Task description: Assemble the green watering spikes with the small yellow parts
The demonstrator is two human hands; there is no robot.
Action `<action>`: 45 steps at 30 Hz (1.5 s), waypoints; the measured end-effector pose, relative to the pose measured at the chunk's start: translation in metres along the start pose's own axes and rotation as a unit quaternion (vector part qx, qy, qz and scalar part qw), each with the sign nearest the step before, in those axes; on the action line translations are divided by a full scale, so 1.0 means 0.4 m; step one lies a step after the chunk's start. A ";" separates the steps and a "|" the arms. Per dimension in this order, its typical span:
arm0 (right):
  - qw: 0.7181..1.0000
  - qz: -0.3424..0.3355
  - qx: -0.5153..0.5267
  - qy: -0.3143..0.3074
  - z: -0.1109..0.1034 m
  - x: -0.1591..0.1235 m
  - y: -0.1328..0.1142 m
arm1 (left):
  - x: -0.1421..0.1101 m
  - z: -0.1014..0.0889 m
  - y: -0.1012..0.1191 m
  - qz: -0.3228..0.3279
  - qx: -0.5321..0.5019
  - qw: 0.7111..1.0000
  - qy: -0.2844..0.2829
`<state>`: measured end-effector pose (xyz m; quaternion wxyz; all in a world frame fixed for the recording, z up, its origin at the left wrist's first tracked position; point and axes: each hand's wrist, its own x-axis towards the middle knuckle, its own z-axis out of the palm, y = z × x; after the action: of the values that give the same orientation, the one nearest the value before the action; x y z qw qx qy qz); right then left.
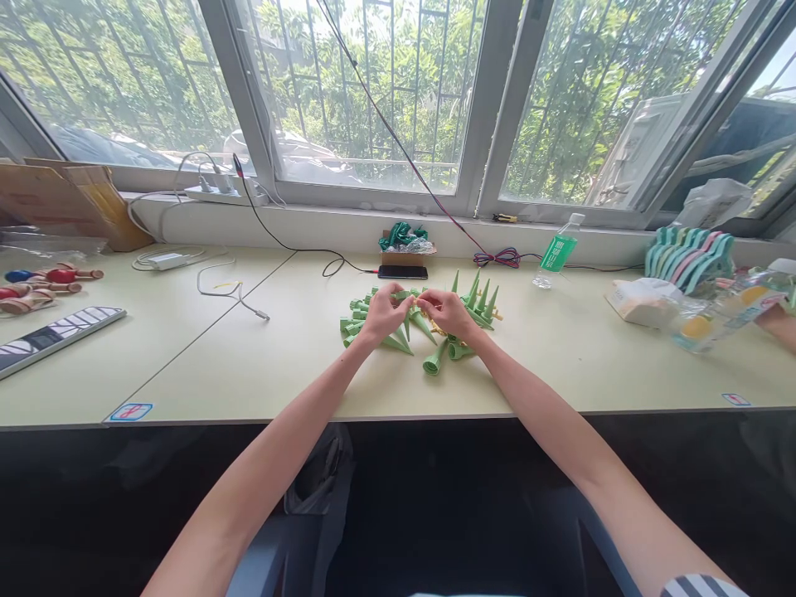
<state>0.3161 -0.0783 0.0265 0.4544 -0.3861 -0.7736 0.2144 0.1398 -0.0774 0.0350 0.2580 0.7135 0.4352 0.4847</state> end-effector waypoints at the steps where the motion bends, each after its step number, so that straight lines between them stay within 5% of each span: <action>1: 1.000 0.001 -0.004 -0.001 0.000 0.000 0.001 | 0.000 0.000 0.000 0.001 0.002 1.000 0.000; 45: 0.999 0.007 -0.043 -0.021 0.010 0.004 0.016 | 0.001 0.004 -0.010 -0.007 0.031 0.999 0.003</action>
<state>0.3149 -0.0730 0.0211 0.4194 -0.4061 -0.7888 0.1923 0.1400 -0.0748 0.0314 0.2376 0.7169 0.4556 0.4713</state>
